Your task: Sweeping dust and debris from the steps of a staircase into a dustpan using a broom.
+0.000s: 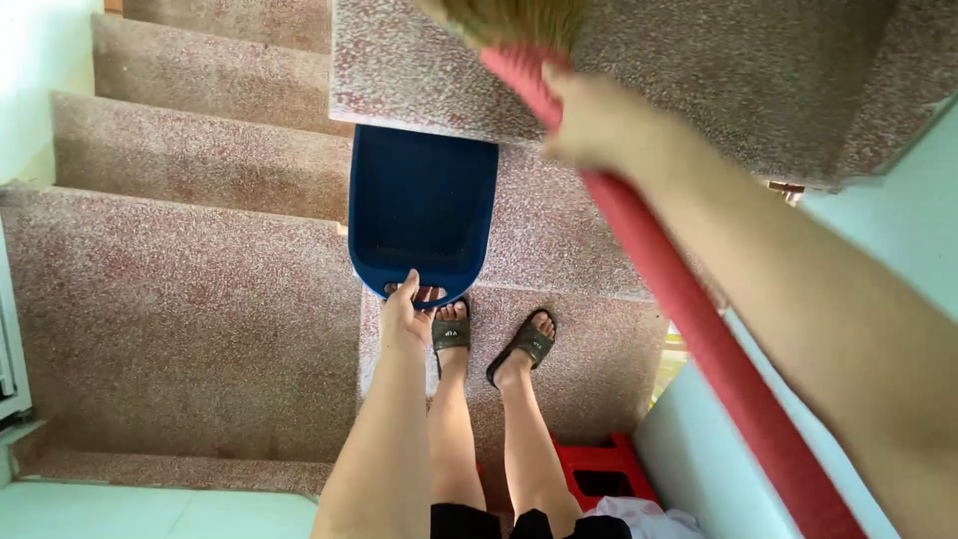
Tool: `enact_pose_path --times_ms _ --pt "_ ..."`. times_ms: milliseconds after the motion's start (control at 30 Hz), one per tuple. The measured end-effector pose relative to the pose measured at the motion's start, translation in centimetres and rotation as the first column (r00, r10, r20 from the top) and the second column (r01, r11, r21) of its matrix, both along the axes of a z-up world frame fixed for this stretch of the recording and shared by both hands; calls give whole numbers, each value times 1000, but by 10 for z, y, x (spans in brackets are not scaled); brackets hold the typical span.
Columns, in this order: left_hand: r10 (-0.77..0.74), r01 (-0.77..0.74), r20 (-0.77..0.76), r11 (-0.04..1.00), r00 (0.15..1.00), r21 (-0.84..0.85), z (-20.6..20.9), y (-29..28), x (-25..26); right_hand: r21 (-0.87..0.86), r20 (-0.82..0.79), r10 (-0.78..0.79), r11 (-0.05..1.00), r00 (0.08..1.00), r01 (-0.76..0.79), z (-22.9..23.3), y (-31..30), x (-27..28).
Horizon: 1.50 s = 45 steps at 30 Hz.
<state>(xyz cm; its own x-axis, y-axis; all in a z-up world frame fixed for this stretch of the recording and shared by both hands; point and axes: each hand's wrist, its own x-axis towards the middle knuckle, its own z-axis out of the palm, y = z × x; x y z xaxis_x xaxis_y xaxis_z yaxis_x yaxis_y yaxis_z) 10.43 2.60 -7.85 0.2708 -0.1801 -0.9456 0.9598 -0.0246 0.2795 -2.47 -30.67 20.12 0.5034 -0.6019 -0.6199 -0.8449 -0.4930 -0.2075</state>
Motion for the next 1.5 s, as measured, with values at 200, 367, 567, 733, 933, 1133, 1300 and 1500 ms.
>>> enact_pose_path --times_ms 200,367,567,733,933,1133,1300,1500 --pt "-1 2 -6 1000 1000 31 -8 10 19 336 -350 198 939 916 -75 88 97 -26" --pt "-28 30 -18 996 999 89 25 4 27 387 -339 90 921 937 51 101 94 -95" --pt "-132 133 -14 982 991 137 30 8 16 -70 -32 -259 964 965 256 21 -19 -128" --pt "-173 175 -28 978 985 113 20 7 5 104 73 -310 948 948 302 -31 35 -125" --pt "-266 266 -21 958 964 104 9 13 -4 429 -258 -249 836 934 341 53 169 -126" --pt "-358 357 -19 927 934 114 36 6 -35 388 97 -579 771 809 505 46 243 -295" --pt "-440 438 -5 891 898 123 50 22 -63 308 -239 -949 127 206 943 -4 223 -404" --pt "-508 507 -11 857 861 89 56 58 -98 359 -199 -980 -100 -28 928 -79 179 -459"
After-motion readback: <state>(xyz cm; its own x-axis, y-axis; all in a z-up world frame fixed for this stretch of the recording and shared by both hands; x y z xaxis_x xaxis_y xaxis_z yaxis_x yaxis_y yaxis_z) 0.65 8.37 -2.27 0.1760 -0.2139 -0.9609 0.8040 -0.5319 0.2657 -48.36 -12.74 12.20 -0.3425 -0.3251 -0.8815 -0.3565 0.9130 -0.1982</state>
